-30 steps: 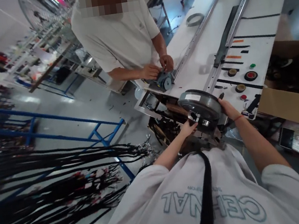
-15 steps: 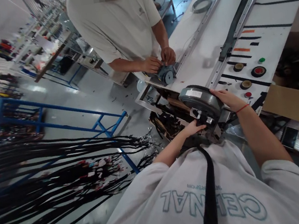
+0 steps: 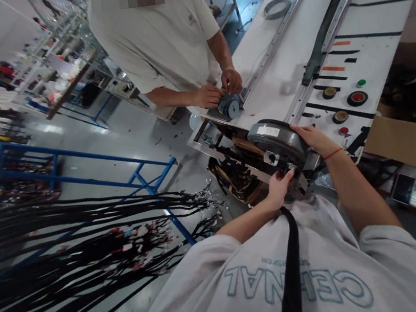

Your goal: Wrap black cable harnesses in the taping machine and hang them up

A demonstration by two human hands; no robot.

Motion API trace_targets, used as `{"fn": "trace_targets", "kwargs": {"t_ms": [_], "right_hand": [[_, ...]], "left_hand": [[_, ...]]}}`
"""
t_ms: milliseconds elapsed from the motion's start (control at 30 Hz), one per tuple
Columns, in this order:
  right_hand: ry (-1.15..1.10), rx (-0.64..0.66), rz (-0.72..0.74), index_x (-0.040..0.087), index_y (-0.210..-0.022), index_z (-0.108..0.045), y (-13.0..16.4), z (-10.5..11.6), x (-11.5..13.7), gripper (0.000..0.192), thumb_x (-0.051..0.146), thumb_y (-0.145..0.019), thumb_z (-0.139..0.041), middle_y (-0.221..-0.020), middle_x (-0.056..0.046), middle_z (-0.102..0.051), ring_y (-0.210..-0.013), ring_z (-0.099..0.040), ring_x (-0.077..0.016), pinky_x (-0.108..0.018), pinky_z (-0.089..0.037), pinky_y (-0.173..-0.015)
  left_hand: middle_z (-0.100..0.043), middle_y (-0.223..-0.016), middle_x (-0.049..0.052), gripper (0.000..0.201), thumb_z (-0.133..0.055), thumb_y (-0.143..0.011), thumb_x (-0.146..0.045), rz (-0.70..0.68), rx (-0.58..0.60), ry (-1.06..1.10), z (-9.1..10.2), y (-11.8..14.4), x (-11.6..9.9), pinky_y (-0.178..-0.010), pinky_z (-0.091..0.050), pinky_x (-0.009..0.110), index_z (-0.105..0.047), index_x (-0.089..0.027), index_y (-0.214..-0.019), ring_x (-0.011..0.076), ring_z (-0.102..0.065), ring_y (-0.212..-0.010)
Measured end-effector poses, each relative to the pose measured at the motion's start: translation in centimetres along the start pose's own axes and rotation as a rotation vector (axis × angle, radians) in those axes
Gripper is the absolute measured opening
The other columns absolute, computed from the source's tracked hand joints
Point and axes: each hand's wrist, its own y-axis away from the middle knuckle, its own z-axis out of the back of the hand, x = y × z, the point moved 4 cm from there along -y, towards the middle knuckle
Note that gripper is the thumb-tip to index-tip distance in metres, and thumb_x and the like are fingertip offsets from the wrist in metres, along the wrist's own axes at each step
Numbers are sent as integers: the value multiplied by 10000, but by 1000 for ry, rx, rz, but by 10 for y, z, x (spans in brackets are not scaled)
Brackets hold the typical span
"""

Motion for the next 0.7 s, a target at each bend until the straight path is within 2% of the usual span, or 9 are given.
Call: {"fn": "trace_targets", "kwargs": {"t_ms": [100,200,267,333,400,500,533,600,700], "right_hand": [[9,-14,20,121,-812,-735,-5,-2,-2,563,673,-820,-622,-733,-72,-690,-760,-631,-219,-308,-513,-744],[58,-46,26,120,-839,-730,-4,2,1,588,690,-835,-587,-756,-86,-686,-816,-636,-241,-341,-512,-810],[100,-111,115,131,-908,-727,14,8,12,570,677,-855,-571,-840,-103,-692,-892,-632,-255,-386,-496,-895],[85,-81,347,167,-1037,-715,52,5,32,531,651,-884,-557,-976,-112,-688,-987,-618,-255,-417,-467,-970],[12,228,644,215,-1158,-685,106,-16,54,506,631,-898,-562,-1091,-108,-669,-1049,-607,-238,-409,-458,-995],[-67,991,926,204,-1150,-684,194,-69,72,549,658,-849,-623,-1094,-111,-662,-1005,-627,-213,-355,-495,-937],[-95,1157,957,188,-1090,-694,214,-85,74,540,664,-846,-622,-1050,-111,-666,-954,-634,-200,-329,-511,-890],[-155,1314,947,174,-930,-685,236,-109,80,471,635,-870,-609,-885,-79,-662,-806,-625,-161,-271,-521,-763],[-229,1273,832,179,-810,-612,238,-127,94,331,489,-925,-589,-676,3,-575,-599,-524,-98,-197,-447,-578]], "left_hand": [[-741,-939,77,295,-802,-757,-317,-19,-11,-48,-12,-9,-8,-848,-542,312,-704,-108,-941,170,-671,-830],[-720,-834,55,238,-780,-785,-301,60,110,-169,-12,-15,-19,-816,-537,312,-699,-101,-887,141,-644,-739],[-693,-740,33,216,-784,-781,-290,155,228,-344,3,-11,-28,-799,-531,311,-695,-98,-821,132,-624,-698],[-693,-721,31,210,-782,-780,-298,215,337,-531,31,0,-39,-793,-523,305,-705,-102,-793,145,-631,-729],[-733,-832,48,214,-745,-810,-328,190,391,-618,63,17,-57,-809,-517,301,-730,-122,-866,178,-660,-844],[-742,-1080,77,366,-705,-827,-448,6,400,-582,106,52,-101,-879,-514,335,-722,-171,-1066,226,-665,-1018],[-723,-1163,91,444,-708,-813,-501,-79,425,-565,116,68,-119,-919,-508,358,-706,-197,-1136,240,-658,-1066],[-684,-1255,108,563,-684,-789,-612,-283,491,-538,133,106,-152,-984,-485,409,-679,-254,-1223,270,-637,-1142],[-725,-1110,69,689,-658,-682,-762,-585,537,-641,156,168,-179,-940,-496,431,-665,-384,-1258,293,-643,-1120]]}}
